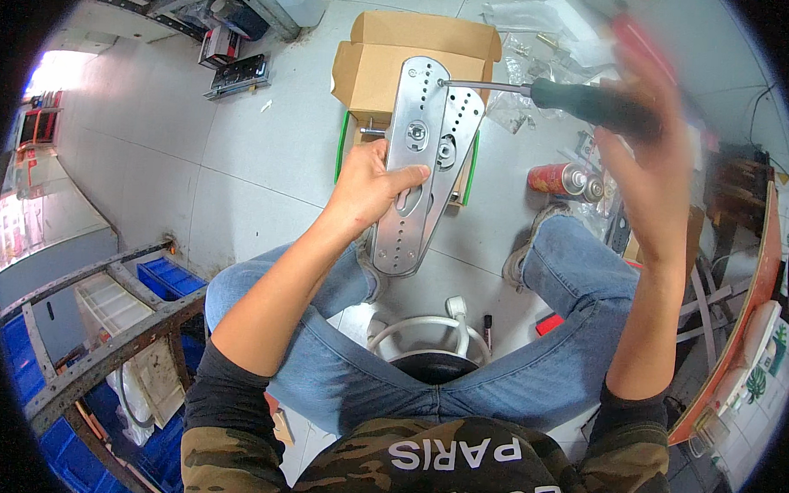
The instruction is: The person assembles two door lock plates by inserting screws and tightening them with a screwdriver. They handle the plates, screws, and screwdriver, then place the assembled units on the floor.
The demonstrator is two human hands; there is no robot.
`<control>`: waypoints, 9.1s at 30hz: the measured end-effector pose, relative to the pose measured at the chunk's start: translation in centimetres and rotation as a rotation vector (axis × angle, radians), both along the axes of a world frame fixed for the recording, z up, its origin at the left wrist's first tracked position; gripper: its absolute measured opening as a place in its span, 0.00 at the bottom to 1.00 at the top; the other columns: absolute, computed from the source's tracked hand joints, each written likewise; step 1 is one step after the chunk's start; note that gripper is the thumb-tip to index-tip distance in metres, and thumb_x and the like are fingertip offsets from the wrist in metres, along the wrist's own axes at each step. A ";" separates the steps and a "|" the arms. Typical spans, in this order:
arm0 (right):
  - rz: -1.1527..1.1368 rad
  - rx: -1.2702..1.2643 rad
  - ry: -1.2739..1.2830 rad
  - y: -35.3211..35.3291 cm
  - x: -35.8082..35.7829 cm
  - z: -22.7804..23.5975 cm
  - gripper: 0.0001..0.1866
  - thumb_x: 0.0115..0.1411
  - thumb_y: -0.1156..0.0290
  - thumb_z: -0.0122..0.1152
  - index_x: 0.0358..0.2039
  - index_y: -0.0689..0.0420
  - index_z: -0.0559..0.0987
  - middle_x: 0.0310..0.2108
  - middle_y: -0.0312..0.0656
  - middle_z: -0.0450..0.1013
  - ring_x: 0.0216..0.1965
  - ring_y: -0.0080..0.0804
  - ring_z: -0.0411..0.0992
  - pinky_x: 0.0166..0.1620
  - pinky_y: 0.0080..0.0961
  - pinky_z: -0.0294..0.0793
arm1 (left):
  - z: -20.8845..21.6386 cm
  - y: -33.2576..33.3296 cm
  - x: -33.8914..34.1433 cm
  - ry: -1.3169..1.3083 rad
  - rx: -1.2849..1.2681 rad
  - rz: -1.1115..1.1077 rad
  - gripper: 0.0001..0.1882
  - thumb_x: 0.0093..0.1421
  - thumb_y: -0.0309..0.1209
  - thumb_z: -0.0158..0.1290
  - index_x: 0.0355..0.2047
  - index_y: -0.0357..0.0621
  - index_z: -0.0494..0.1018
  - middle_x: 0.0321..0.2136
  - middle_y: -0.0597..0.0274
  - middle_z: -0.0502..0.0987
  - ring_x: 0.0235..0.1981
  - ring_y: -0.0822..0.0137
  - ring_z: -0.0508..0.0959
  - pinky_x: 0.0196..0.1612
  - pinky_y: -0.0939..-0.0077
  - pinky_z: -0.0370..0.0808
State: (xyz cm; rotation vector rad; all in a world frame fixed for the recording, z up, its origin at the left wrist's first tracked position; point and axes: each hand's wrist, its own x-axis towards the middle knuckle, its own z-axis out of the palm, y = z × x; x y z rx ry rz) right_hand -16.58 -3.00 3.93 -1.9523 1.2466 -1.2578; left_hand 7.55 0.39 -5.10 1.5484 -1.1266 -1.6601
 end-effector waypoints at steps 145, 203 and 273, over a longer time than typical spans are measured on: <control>-0.154 0.103 0.173 0.9 -0.5 1.1 0.13 0.48 0.69 0.62 0.35 0.57 0.75 0.30 0.34 0.71 0.31 0.20 0.67 0.36 0.14 0.66 | 0.4 0.1 0.3 -0.058 -0.171 0.109 0.11 0.49 0.26 0.56 0.31 0.31 0.71 0.25 0.60 0.76 0.24 0.76 0.73 0.29 0.82 0.70; -0.094 0.166 0.249 1.0 -0.1 0.6 0.21 0.50 0.70 0.59 0.45 0.56 0.68 0.35 0.43 0.69 0.34 0.28 0.69 0.35 0.22 0.68 | -0.7 0.1 0.9 -0.362 -0.252 0.037 0.12 0.46 0.29 0.55 0.29 0.32 0.73 0.18 0.55 0.76 0.20 0.70 0.75 0.26 0.75 0.71; -0.124 0.125 0.293 0.6 0.3 1.1 0.15 0.46 0.71 0.63 0.36 0.58 0.74 0.29 0.40 0.71 0.30 0.25 0.69 0.32 0.21 0.69 | -0.4 0.2 1.1 -0.462 -0.304 -0.008 0.12 0.46 0.30 0.55 0.27 0.33 0.73 0.12 0.56 0.70 0.14 0.67 0.70 0.23 0.72 0.68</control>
